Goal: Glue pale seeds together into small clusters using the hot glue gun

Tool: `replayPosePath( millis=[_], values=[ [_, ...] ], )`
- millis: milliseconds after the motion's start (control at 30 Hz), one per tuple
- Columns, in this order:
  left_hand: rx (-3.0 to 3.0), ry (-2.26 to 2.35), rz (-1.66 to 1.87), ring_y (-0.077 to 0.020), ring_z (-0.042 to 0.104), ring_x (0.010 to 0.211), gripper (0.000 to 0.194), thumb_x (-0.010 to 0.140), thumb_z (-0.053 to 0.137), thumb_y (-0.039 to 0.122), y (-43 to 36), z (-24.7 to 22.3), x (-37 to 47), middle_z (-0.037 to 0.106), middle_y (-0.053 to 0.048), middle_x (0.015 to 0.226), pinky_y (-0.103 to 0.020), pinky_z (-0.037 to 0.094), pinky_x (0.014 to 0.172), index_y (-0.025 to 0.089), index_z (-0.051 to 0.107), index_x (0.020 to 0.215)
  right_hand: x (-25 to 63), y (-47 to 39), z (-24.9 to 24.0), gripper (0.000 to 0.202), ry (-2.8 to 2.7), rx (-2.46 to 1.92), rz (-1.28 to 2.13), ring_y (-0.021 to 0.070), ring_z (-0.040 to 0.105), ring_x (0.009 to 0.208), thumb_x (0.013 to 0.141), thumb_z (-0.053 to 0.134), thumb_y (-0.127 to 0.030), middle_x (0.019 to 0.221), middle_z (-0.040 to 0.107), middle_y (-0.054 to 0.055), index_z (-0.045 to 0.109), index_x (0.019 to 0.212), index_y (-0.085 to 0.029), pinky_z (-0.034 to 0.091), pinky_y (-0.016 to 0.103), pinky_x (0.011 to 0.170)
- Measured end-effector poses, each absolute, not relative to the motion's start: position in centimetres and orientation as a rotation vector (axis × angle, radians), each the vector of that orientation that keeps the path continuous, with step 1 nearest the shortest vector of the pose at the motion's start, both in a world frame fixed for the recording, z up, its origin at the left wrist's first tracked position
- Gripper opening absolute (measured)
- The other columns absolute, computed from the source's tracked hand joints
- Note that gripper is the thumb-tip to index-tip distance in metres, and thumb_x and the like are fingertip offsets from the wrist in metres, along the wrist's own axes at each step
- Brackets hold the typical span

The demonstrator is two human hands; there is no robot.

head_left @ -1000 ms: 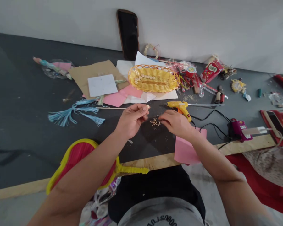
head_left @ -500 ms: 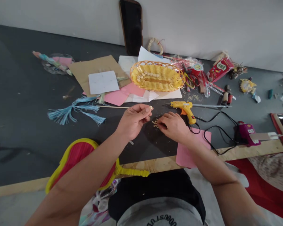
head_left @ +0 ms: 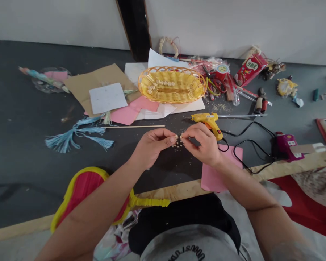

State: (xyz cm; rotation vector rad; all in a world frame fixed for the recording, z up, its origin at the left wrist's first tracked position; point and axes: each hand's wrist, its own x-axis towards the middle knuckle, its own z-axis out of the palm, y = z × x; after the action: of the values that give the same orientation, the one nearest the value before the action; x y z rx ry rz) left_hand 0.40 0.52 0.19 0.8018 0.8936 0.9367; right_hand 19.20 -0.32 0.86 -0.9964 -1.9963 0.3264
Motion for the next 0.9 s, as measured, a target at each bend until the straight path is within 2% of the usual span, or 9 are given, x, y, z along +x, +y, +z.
replayPosePath(
  millis=[233,533,900],
  values=[
    [0.876,0.897,0.928,-0.0093,0.058,0.065,0.018,0.065,0.089,0.032,0.41,-0.11,0.27,0.071,-0.001,0.069,-0.02,0.046,0.065,0.019,0.079,0.073,19.18,-0.27,0.57,0.009,-2.041,-0.922,0.237,0.0179,0.066,0.082,0.092,0.058,-0.017,0.086,0.07,0.004,0.065,0.091,-0.023,0.053,0.034,0.073],
    [0.846,0.875,0.925,-0.0102,0.059,0.063,0.02,0.062,0.09,0.033,0.37,0.24,0.42,0.071,-0.002,0.068,-0.022,0.047,0.065,0.018,0.079,0.072,19.27,-0.5,0.41,0.006,-1.965,-0.965,0.389,0.0177,0.066,0.085,0.094,0.061,-0.022,0.089,0.071,0.004,0.066,0.096,-0.023,0.055,0.033,0.076],
    [0.875,0.885,0.907,-0.0108,0.059,0.064,0.02,0.064,0.089,0.034,0.41,0.25,0.26,0.071,-0.002,0.068,-0.023,0.047,0.066,0.018,0.079,0.072,19.39,-0.46,0.52,0.011,-2.033,-0.911,0.37,0.0179,0.066,0.085,0.093,0.057,-0.018,0.088,0.07,0.004,0.065,0.096,-0.024,0.054,0.035,0.077]
  ],
)
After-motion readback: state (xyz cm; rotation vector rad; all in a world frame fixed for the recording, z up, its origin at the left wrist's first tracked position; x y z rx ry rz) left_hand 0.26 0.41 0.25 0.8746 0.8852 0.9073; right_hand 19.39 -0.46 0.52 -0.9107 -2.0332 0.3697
